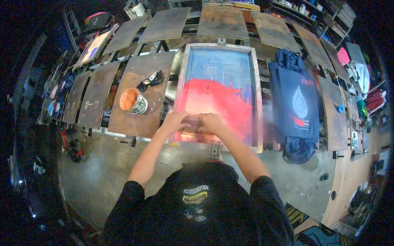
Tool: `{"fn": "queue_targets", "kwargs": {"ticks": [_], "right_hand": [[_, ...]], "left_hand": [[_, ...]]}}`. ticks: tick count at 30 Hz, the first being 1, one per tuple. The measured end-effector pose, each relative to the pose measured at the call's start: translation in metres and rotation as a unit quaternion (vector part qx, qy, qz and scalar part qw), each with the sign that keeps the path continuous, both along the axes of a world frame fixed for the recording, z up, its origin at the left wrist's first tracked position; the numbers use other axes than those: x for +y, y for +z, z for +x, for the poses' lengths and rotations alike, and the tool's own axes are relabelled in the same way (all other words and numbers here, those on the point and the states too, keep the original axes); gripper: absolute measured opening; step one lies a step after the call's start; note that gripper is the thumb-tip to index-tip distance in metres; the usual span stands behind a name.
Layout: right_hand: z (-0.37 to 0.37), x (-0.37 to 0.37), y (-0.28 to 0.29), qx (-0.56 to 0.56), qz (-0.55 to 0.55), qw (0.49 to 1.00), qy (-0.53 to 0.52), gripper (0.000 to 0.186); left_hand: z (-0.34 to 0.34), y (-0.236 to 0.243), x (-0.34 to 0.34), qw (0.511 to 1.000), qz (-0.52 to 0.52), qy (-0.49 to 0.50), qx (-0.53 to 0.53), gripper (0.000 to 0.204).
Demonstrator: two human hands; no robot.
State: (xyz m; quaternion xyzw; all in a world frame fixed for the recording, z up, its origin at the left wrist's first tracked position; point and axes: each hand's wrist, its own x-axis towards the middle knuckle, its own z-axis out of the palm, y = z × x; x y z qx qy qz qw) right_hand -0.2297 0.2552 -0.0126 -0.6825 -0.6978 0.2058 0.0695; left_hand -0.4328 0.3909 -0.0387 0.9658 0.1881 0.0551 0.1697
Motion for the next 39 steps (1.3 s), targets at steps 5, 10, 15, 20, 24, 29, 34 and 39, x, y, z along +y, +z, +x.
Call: {"fn": "queue_targets", "kwargs": {"ticks": [5, 10, 15, 20, 24, 29, 34, 39], "right_hand": [[0.001, 0.005, -0.001, -0.041, 0.124, 0.991, -0.036, 0.045], [-0.002, 0.004, 0.003, -0.035, 0.057, 0.998, -0.003, 0.033], [0.005, 0.010, 0.002, -0.039, 0.097, 0.995, -0.010, 0.031], [0.009, 0.016, 0.002, -0.035, 0.032, 0.999, 0.019, 0.034], [0.011, 0.025, 0.008, -0.041, 0.053, 0.998, -0.013, 0.037], [0.013, 0.027, 0.009, -0.052, 0.046, 0.998, 0.001, 0.042], [0.004, 0.025, 0.005, -0.071, 0.094, 0.992, -0.040, 0.037], [0.011, 0.017, 0.004, -0.060, 0.063, 0.996, -0.023, 0.032]], "left_hand": [[0.010, 0.024, -0.001, 0.998, 0.039, 0.037, -0.041, 0.045], [0.000, 0.015, -0.001, 1.000, -0.005, 0.021, -0.016, 0.043], [0.007, 0.023, -0.002, 0.997, -0.001, 0.059, -0.057, 0.043], [0.007, 0.019, 0.006, 0.999, 0.015, 0.033, -0.007, 0.043], [0.015, 0.020, 0.014, 0.997, 0.028, 0.051, -0.046, 0.045], [0.016, 0.017, 0.023, 0.999, 0.040, 0.019, -0.005, 0.047], [0.014, 0.016, 0.023, 0.998, 0.038, 0.037, -0.040, 0.044], [0.020, 0.021, 0.023, 1.000, -0.006, -0.010, -0.025, 0.044]]}}
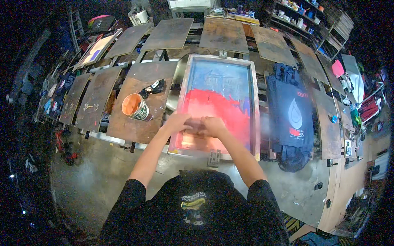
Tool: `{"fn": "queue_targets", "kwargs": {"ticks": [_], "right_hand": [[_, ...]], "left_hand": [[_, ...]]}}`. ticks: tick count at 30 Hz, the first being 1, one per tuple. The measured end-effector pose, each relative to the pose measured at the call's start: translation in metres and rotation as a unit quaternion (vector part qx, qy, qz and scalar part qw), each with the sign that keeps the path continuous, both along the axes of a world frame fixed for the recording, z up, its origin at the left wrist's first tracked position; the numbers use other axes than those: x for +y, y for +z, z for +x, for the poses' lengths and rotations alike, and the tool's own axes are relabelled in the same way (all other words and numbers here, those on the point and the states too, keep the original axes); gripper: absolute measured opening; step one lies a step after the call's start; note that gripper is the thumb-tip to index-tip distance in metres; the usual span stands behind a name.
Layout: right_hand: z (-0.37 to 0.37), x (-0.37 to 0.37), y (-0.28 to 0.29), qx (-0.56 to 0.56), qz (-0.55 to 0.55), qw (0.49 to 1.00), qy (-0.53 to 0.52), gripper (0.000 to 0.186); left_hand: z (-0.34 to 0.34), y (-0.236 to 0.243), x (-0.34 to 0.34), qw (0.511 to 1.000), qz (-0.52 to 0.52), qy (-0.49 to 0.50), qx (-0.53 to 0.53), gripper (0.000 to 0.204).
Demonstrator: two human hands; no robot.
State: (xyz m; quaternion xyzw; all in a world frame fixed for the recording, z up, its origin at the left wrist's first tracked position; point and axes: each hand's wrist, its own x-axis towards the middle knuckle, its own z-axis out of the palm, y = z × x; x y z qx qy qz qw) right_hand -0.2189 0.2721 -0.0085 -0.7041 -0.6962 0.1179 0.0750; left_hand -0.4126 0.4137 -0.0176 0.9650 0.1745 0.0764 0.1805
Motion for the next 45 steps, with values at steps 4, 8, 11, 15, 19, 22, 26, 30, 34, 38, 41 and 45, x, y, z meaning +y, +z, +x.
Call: {"fn": "queue_targets", "kwargs": {"ticks": [4, 8, 11, 15, 19, 22, 26, 30, 34, 38, 41, 45], "right_hand": [[-0.008, -0.005, 0.010, 0.020, -0.045, 0.997, -0.057, 0.040], [-0.026, -0.020, 0.007, -0.004, -0.014, 0.986, -0.168, 0.044], [-0.028, -0.024, 0.000, 0.006, 0.011, 0.975, -0.223, 0.047], [-0.016, -0.021, -0.003, 0.007, 0.001, 0.978, -0.210, 0.049], [0.000, 0.002, -0.002, -0.001, 0.021, 0.996, -0.088, 0.044], [0.021, 0.027, 0.005, 0.002, -0.014, 1.000, 0.012, 0.040], [0.033, 0.056, 0.001, 0.004, -0.011, 0.994, 0.109, 0.037], [0.032, 0.069, 0.006, -0.007, 0.001, 0.989, 0.149, 0.034], [0.024, 0.085, 0.009, -0.052, 0.049, 0.986, 0.153, 0.024], [0.017, 0.091, -0.007, -0.072, 0.095, 0.971, 0.205, 0.016], [0.023, 0.074, -0.033, -0.082, 0.108, 0.961, 0.241, 0.015], [0.044, 0.040, -0.017, -0.070, 0.096, 0.953, 0.279, 0.014]], "left_hand": [[0.008, -0.018, 0.013, 0.999, -0.012, -0.033, -0.013, 0.052], [0.036, -0.023, 0.028, 0.996, 0.012, -0.086, -0.034, 0.056], [0.050, -0.023, 0.034, 0.985, 0.108, -0.125, -0.039, 0.052], [0.047, -0.017, 0.028, 0.990, 0.072, -0.121, -0.001, 0.048], [0.014, -0.025, 0.007, 0.995, 0.061, -0.009, -0.083, 0.044], [0.004, -0.015, -0.026, 0.986, 0.047, 0.094, -0.128, 0.042], [0.003, -0.016, -0.049, 0.971, 0.025, 0.197, -0.135, 0.044], [0.001, -0.011, -0.059, 0.961, 0.054, 0.239, -0.131, 0.040], [0.001, 0.001, -0.061, 0.944, 0.092, 0.309, -0.071, 0.032], [0.000, -0.016, -0.075, 0.918, 0.155, 0.365, 0.020, 0.032], [0.004, -0.034, -0.111, 0.902, 0.234, 0.362, -0.001, 0.039], [0.015, -0.005, -0.157, 0.940, 0.082, 0.323, 0.078, 0.040]]}}
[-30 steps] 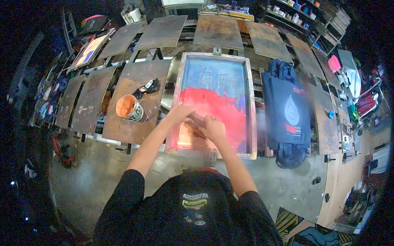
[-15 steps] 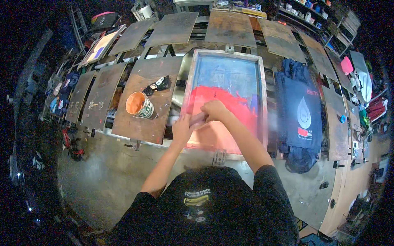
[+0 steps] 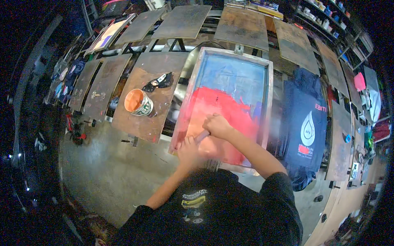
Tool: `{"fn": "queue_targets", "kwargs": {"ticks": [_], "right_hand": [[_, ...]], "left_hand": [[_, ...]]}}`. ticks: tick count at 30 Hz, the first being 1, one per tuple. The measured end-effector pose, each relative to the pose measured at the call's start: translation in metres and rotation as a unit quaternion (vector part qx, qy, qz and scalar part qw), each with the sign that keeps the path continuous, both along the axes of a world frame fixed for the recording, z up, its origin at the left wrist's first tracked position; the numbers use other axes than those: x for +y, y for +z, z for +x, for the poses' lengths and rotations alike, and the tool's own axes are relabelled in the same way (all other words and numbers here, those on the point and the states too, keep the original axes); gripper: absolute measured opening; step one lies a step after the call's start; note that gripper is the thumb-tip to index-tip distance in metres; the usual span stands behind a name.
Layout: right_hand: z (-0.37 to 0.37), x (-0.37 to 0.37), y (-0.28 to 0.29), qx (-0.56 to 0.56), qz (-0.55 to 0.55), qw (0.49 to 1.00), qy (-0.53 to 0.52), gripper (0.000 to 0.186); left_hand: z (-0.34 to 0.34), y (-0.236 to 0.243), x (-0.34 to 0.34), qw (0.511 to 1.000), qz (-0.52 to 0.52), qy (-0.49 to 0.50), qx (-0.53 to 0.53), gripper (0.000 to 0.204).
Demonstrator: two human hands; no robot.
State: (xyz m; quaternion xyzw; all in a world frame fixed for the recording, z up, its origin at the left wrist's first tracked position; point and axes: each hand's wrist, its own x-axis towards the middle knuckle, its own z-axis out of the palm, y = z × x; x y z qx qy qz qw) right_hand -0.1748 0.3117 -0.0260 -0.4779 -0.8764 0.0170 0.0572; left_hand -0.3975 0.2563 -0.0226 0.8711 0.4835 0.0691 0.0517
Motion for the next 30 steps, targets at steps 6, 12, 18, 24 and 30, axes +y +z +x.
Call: {"fn": "queue_targets", "kwargs": {"ticks": [6, 12, 18, 24, 30], "right_hand": [[0.007, 0.035, 0.008, 0.021, -0.042, 0.997, 0.056, 0.009], [-0.012, 0.046, -0.009, 0.021, 0.059, 0.998, 0.008, 0.007], [-0.005, -0.021, -0.007, 0.083, 0.050, 0.995, -0.003, 0.007], [-0.005, -0.039, 0.001, 0.100, 0.017, 0.994, -0.033, 0.006], [-0.001, 0.004, 0.008, 0.069, -0.043, 0.993, -0.091, 0.008]], "left_hand": [[0.009, 0.022, 0.027, 0.997, -0.016, 0.052, -0.053, 0.035], [0.004, -0.006, 0.055, 0.994, 0.012, 0.105, 0.006, 0.036], [0.011, -0.003, -0.024, 0.994, -0.009, 0.096, 0.047, 0.041], [0.000, -0.011, -0.032, 0.997, 0.005, 0.056, 0.044, 0.044], [0.002, 0.041, 0.048, 0.997, -0.025, -0.061, -0.051, 0.043]]}}
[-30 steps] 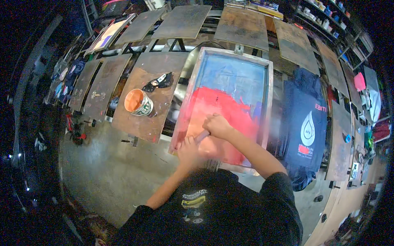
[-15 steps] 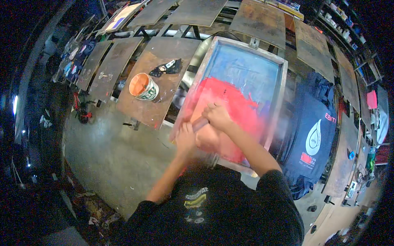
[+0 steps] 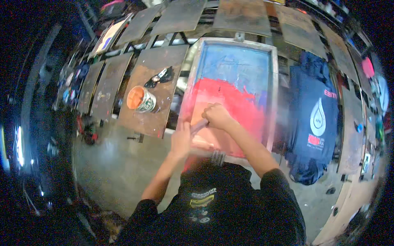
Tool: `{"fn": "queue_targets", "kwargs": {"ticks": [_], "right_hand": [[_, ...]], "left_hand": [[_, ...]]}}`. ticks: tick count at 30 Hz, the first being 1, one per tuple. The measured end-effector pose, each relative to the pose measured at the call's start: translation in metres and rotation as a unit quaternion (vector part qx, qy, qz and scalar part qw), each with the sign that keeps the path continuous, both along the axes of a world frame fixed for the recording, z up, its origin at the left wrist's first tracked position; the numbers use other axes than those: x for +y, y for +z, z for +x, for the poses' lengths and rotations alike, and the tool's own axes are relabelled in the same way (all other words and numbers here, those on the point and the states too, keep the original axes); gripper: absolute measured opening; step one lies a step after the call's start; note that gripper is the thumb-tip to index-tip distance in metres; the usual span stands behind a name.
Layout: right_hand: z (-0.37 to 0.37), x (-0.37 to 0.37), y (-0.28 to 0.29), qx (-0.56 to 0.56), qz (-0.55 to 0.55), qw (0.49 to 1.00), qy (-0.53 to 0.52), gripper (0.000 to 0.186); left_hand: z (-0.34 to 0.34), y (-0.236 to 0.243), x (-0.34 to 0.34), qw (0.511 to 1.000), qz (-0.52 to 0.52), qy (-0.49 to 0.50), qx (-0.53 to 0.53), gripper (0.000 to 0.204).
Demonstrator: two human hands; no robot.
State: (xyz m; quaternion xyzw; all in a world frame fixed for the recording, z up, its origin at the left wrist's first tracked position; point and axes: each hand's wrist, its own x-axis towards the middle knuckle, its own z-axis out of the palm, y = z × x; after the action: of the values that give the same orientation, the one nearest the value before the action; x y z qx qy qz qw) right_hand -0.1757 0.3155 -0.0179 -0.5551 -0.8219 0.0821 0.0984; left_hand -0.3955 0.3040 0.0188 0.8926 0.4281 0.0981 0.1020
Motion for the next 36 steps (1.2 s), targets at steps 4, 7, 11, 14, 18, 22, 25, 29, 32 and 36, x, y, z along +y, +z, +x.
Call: {"fn": "queue_targets", "kwargs": {"ticks": [4, 7, 11, 14, 18, 22, 25, 29, 32, 36], "right_hand": [[0.004, 0.011, 0.022, -0.043, -0.028, 0.988, -0.147, 0.010], [0.003, -0.001, 0.007, -0.067, 0.024, 0.951, -0.301, 0.010], [-0.030, -0.040, -0.026, -0.051, 0.070, 0.919, -0.385, 0.017], [-0.072, -0.062, -0.028, -0.022, 0.116, 0.900, -0.419, 0.014], [-0.134, -0.076, -0.022, -0.052, 0.081, 0.889, -0.448, 0.012], [-0.161, -0.068, -0.017, -0.039, 0.036, 0.884, -0.465, 0.013], [-0.138, -0.059, -0.006, -0.034, 0.042, 0.879, -0.474, 0.010], [-0.098, -0.043, 0.011, -0.018, 0.013, 0.878, -0.477, 0.014], [-0.104, -0.043, 0.006, -0.025, 0.060, 0.849, -0.524, 0.016], [-0.150, -0.049, -0.028, -0.124, 0.108, 0.819, -0.550, 0.012]], "left_hand": [[0.013, -0.033, 0.078, 0.998, -0.018, -0.057, 0.037, 0.040], [0.036, -0.032, 0.107, 0.986, 0.011, -0.165, 0.028, 0.038], [0.039, -0.040, 0.112, 0.966, 0.033, -0.256, 0.026, 0.041], [0.007, -0.049, 0.101, 0.958, 0.014, -0.287, 0.012, 0.045], [-0.045, -0.023, 0.094, 0.945, -0.063, -0.321, -0.010, 0.049], [-0.064, -0.023, 0.111, 0.941, -0.103, -0.323, -0.005, 0.050], [-0.049, -0.034, 0.133, 0.927, -0.087, -0.364, -0.035, 0.049], [0.001, -0.037, 0.150, 0.920, -0.035, -0.384, -0.070, 0.044], [0.016, -0.044, 0.148, 0.921, -0.021, -0.383, -0.070, 0.043], [-0.010, -0.065, 0.144, 0.916, -0.022, -0.392, -0.080, 0.043]]}}
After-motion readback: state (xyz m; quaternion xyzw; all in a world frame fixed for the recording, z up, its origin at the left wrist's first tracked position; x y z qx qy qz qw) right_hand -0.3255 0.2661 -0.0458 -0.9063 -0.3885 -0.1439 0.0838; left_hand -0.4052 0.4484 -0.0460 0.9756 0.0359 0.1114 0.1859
